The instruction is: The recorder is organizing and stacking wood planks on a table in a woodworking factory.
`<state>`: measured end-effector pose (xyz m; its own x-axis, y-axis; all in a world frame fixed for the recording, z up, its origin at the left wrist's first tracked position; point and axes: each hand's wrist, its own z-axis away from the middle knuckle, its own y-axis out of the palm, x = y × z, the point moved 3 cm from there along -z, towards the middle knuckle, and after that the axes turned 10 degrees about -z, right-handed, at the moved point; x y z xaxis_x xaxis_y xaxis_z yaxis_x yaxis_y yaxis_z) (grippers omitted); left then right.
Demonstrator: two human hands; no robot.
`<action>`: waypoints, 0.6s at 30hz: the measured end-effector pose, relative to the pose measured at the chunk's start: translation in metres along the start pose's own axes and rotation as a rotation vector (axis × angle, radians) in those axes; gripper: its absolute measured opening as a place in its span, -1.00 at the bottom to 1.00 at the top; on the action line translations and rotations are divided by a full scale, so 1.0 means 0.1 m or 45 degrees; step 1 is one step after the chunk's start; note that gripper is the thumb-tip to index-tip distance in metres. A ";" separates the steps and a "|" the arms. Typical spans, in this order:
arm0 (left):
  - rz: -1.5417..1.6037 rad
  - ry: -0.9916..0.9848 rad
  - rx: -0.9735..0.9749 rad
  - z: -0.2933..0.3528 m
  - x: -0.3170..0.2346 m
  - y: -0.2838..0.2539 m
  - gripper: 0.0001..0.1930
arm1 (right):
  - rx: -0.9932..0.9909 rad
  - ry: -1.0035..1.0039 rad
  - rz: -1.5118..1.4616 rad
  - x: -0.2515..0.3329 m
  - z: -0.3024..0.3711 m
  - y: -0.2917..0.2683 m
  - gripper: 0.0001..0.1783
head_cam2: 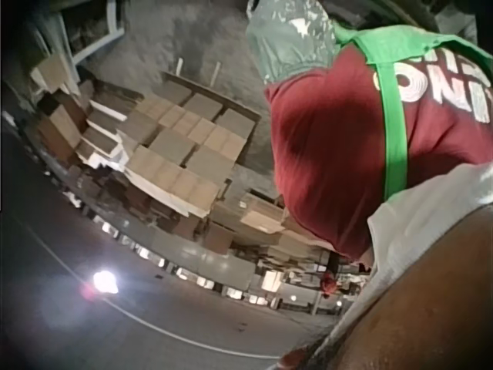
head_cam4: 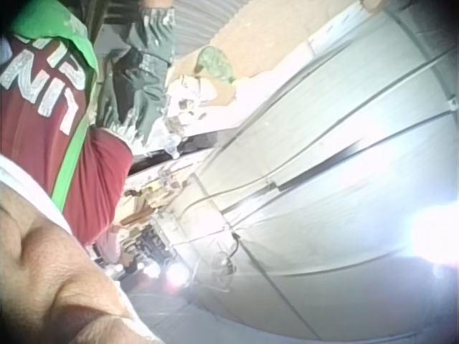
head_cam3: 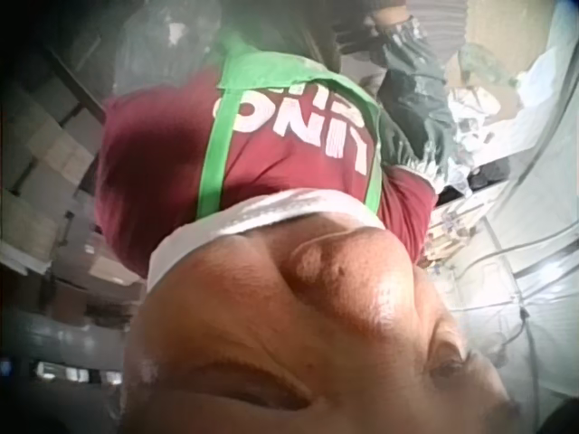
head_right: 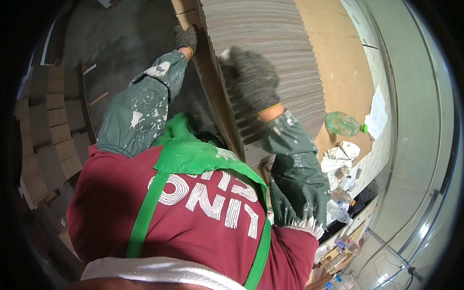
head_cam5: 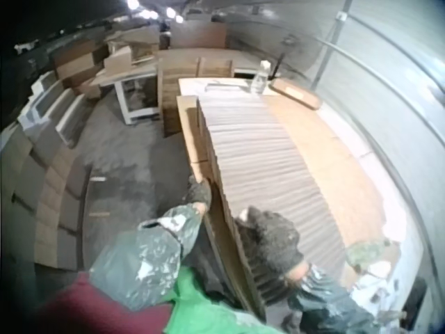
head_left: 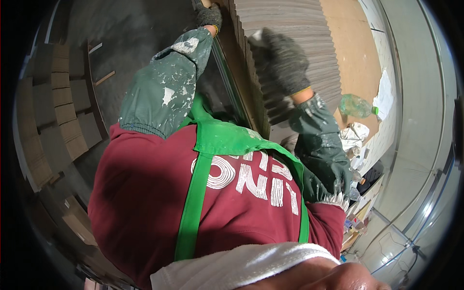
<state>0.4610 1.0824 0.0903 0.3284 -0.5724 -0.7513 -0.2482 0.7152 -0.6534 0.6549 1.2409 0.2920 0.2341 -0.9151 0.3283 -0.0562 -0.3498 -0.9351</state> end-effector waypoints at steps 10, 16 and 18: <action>-0.045 0.015 -0.026 0.35 -0.16 0.01 -0.37 | -0.359 -0.171 -0.197 -0.16 0.13 -0.07 -0.63; -0.144 0.039 0.114 0.19 -0.15 0.27 -0.35 | -0.271 0.150 0.027 -0.56 0.14 -0.11 -0.68; -0.174 0.007 0.072 0.01 0.06 0.27 -0.35 | -0.295 0.274 0.061 -0.86 0.10 -0.30 -0.71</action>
<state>0.4571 1.0992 0.0682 0.3510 -0.6679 -0.6563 -0.1501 0.6517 -0.7435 0.6460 1.3318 0.2903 0.0168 -0.9444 0.3284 -0.2876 -0.3191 -0.9030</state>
